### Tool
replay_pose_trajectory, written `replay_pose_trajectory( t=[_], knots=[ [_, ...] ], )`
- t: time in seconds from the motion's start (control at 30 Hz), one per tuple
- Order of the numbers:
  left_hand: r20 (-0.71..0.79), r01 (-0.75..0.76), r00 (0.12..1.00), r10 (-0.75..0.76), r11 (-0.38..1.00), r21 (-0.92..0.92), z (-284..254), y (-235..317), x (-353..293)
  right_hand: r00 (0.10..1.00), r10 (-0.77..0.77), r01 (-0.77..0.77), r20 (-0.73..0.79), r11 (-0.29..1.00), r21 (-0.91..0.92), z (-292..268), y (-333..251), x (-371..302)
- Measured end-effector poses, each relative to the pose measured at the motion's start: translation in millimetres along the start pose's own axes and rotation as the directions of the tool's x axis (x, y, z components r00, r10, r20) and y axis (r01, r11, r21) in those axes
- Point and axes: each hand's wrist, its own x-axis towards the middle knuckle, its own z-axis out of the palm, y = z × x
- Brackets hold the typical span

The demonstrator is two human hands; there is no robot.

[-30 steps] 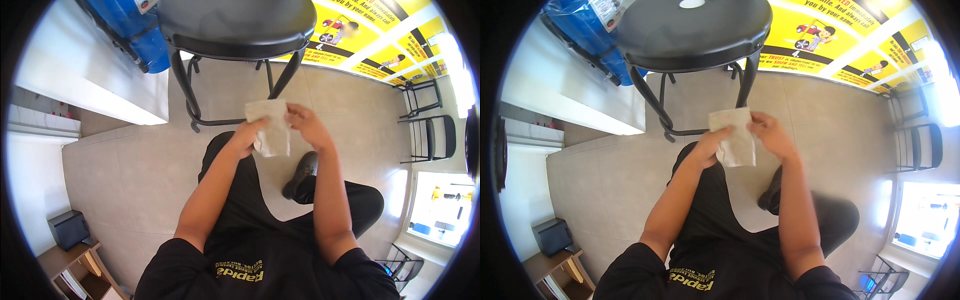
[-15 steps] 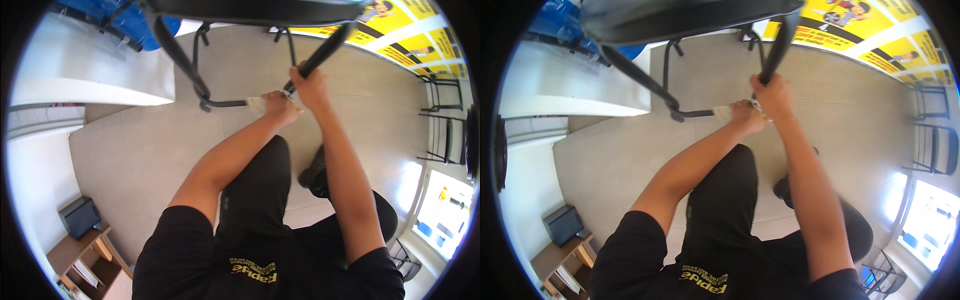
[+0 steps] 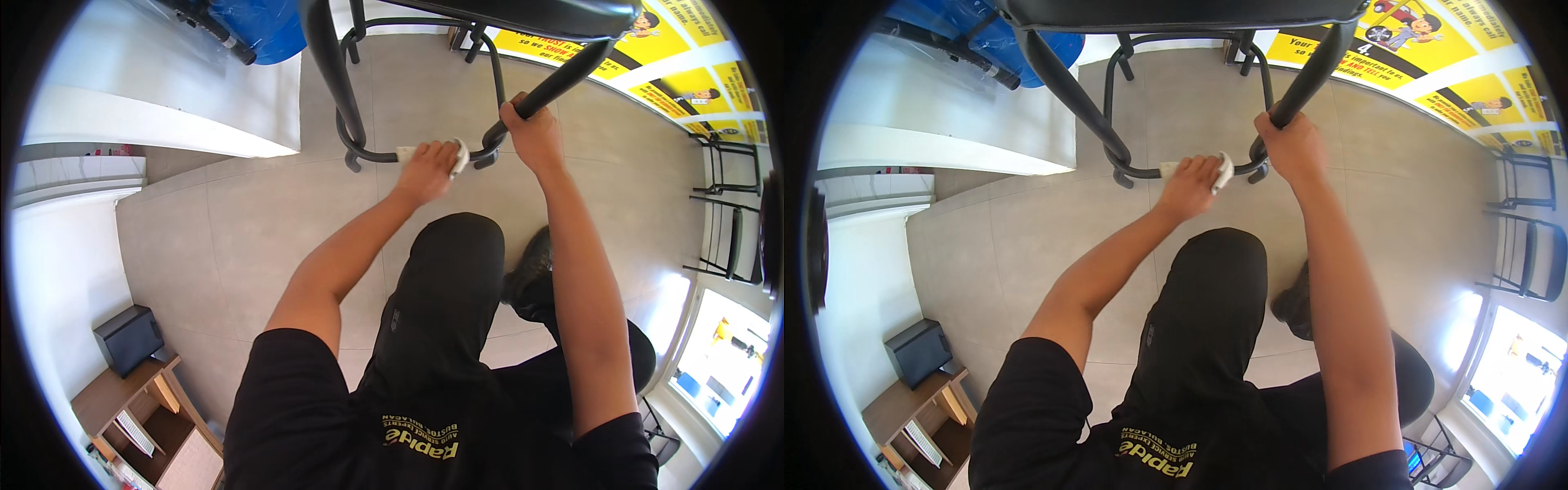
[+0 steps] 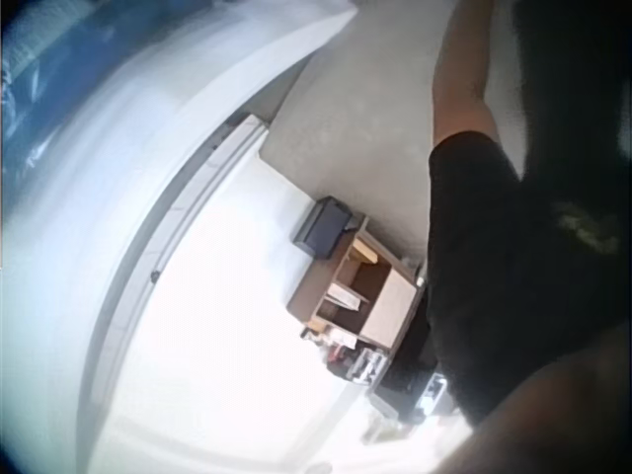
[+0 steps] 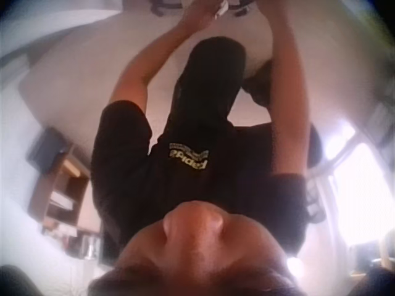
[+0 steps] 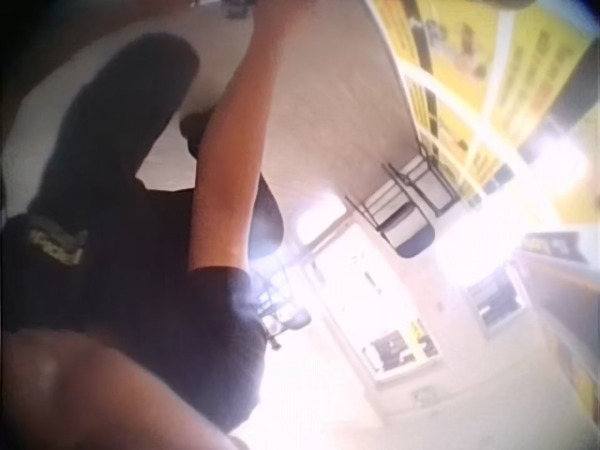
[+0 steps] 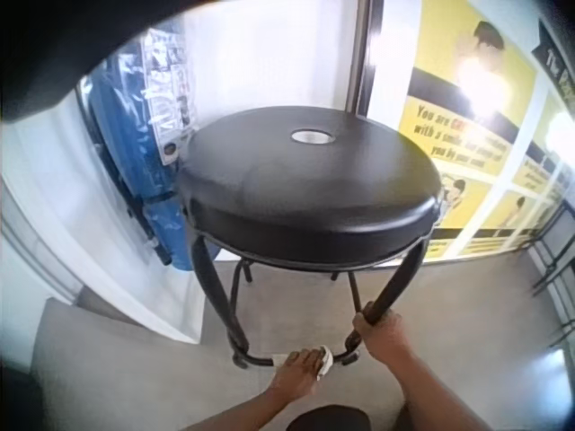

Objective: The person wipes a countertop and a stool with a cloth in a commercial waiting area. They move between the counter and the stool, wiping surfaces and legs systematically.

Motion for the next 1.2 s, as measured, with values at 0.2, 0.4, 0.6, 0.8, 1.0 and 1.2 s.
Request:
replay_pose_trajectory(
  t=[0.2, 0.4, 0.6, 0.8, 1.0, 1.2],
  knots=[
    [0.011, -0.005, 1.000, 0.004, 0.999, 0.037, -38.4, -56.5, -58.0, 1.000, 0.026, -0.026, -0.001, 1.000, -0.007, 1.7, -1.6, -0.9],
    [0.068, 0.205, 0.974, -0.216, 0.968, 0.141, -35.4, -45.7, -56.8, 0.998, -0.011, 0.013, -0.068, 1.000, 0.027, 11.0, -1.0, -3.0],
    [0.596, 0.459, 0.716, -0.363, 0.888, -0.011, -19.2, 38.5, 64.2, 0.997, 0.013, -0.009, -0.073, 0.999, 0.050, 4.7, 0.3, -4.4],
    [0.696, 0.606, 0.463, -0.548, 0.769, 0.202, -2.0, 87.8, 126.5, 0.998, 0.001, 0.004, -0.066, 0.997, 0.079, 6.8, -5.0, -6.8],
    [0.068, 0.474, 0.878, -0.474, 0.880, 0.015, 16.1, 97.5, 51.5, 0.999, -0.036, 0.040, -0.033, 0.991, 0.124, 3.4, -5.1, -10.3],
    [-0.013, 0.165, 0.986, -0.167, 0.982, -0.089, -8.2, 36.8, 7.1, 0.998, -0.055, 0.057, -0.018, 0.992, 0.109, -0.2, 2.6, -5.6]
  ],
)
